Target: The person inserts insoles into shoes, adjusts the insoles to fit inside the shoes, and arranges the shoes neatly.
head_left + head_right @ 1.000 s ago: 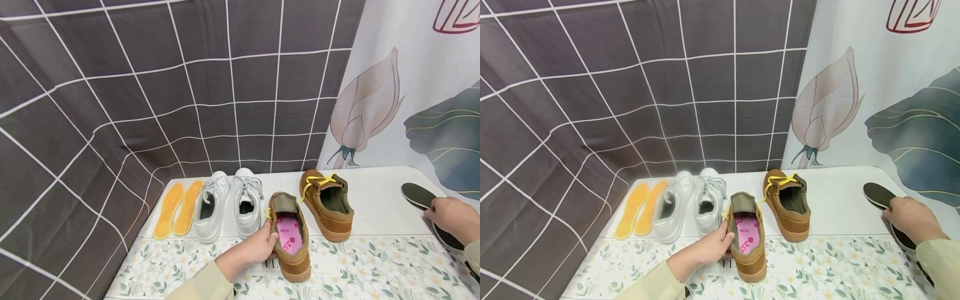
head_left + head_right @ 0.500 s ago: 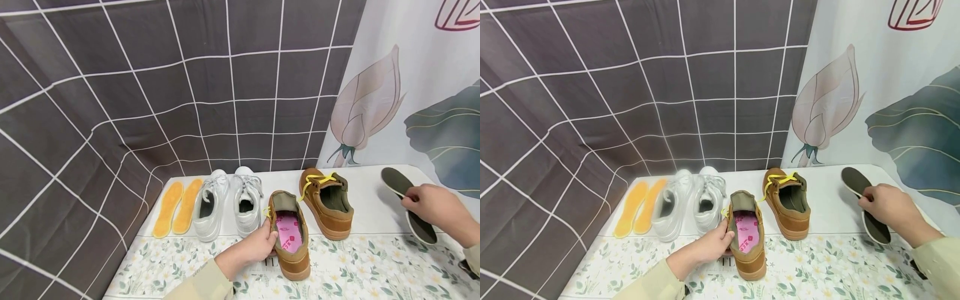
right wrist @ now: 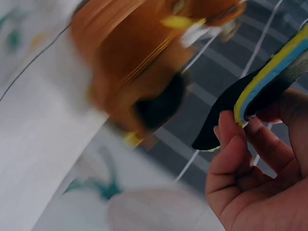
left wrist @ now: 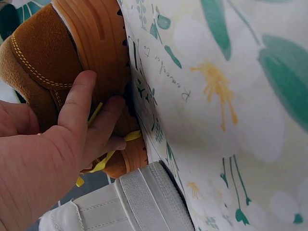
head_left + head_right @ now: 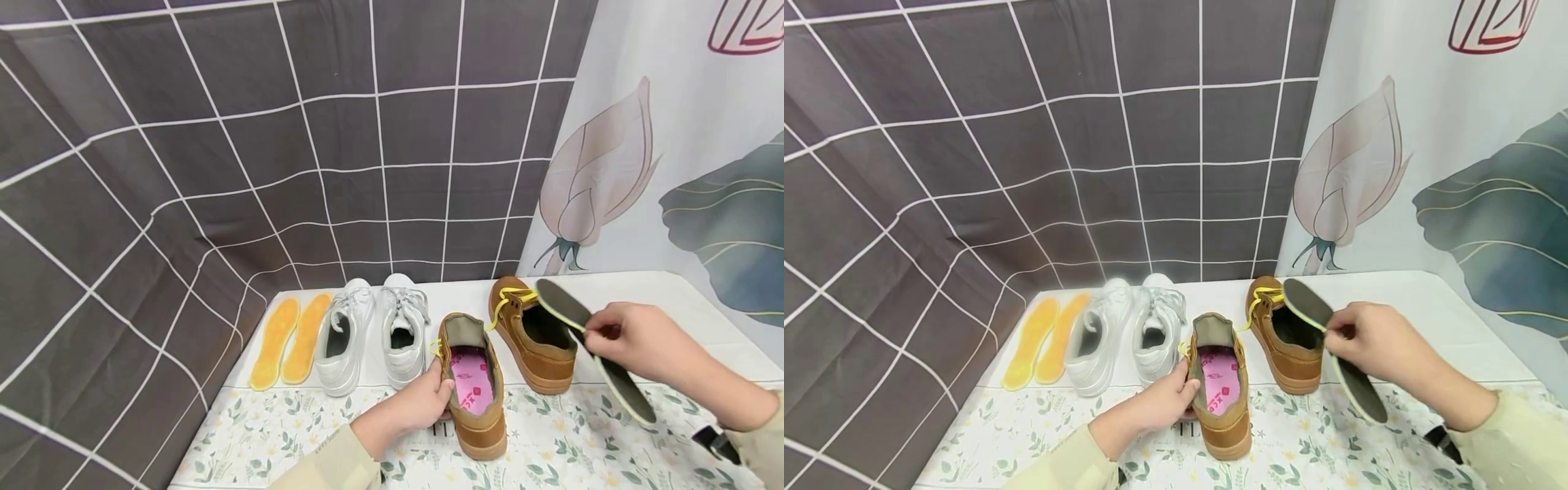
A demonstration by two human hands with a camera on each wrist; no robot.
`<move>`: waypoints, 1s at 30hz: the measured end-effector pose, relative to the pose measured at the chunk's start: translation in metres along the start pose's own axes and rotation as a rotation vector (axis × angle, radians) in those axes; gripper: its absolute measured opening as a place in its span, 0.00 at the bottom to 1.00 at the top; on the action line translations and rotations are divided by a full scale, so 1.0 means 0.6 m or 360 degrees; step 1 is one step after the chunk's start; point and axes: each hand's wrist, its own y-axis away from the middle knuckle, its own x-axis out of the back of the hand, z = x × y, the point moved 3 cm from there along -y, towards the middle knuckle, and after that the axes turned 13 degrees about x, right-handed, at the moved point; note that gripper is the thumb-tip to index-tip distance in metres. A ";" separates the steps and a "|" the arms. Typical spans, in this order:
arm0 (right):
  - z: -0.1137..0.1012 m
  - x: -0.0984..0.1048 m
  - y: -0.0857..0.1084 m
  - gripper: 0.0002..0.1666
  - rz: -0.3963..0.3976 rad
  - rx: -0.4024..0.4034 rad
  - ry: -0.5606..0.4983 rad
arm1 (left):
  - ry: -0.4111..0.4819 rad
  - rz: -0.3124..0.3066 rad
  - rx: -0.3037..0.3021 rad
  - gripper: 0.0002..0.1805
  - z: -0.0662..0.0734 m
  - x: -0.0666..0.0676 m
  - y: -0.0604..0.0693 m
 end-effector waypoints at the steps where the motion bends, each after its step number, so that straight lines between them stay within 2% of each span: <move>1: -0.017 -0.002 -0.004 0.11 0.0003 0.0015 -0.0052 | 0.0003 -0.0001 -0.0004 0.35 0.000 0.000 0.000; 5: -0.074 -0.016 -0.018 0.13 -0.0045 0.0112 -0.0266 | 0.0015 -0.0009 -0.0014 0.36 0.002 0.000 0.001; 8: -0.106 -0.028 -0.025 0.13 -0.0143 0.0176 -0.0382 | 0.0017 -0.0023 -0.0028 0.36 0.002 0.000 0.000; 14: -0.155 -0.053 -0.041 0.18 -0.0304 0.0228 -0.0479 | 0.0034 -0.0041 -0.0030 0.35 -0.004 -0.003 0.002; 18: -0.174 -0.065 -0.051 0.20 -0.0373 0.0198 -0.0508 | 0.0026 -0.0042 -0.0060 0.33 -0.004 -0.005 0.002; 24: -0.191 -0.072 -0.060 0.19 -0.0442 0.0191 -0.0561 | -0.0051 0.0012 -0.0077 0.32 -0.001 -0.002 0.001; 30: -0.197 -0.080 -0.061 0.18 -0.0460 0.0151 -0.0598 | 0.0028 -0.0040 -0.0056 0.32 -0.002 -0.003 0.001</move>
